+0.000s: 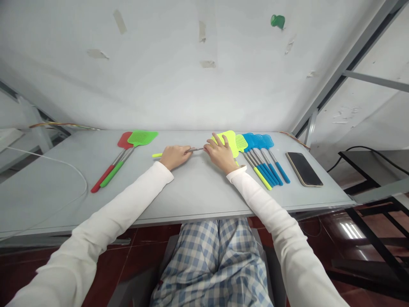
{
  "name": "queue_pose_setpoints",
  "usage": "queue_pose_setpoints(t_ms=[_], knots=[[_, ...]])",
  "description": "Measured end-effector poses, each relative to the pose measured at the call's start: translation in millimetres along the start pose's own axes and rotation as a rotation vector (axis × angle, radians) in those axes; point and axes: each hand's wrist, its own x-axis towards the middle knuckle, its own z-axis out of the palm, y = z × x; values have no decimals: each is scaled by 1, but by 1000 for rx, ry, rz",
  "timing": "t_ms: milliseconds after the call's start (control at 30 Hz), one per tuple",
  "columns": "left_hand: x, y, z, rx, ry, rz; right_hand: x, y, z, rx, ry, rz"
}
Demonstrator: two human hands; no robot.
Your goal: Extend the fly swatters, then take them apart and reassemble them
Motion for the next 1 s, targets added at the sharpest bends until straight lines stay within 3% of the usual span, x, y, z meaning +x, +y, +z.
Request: queue_pose_setpoints(t_ms=[133,300,367,467,533,633,1000], knots=[[0,-6,2,-10,7,-16,-1,5,-4,50,30,-11],[3,-21,4,-4,33,-91,-2,27,-4,184,256,353],[3,-24,5,4,42,-97,-2,35,3,329,258,485],[3,-22,5,20,43,-51,-3,39,14,715,167,593],[3,-19,4,38,28,-14,-3,37,17,946,157,607],[2,-16,3,69,10,16,-4,32,15,1090,214,589],[-1,-5,3,108,-23,13,-5,17,9,1081,243,565]])
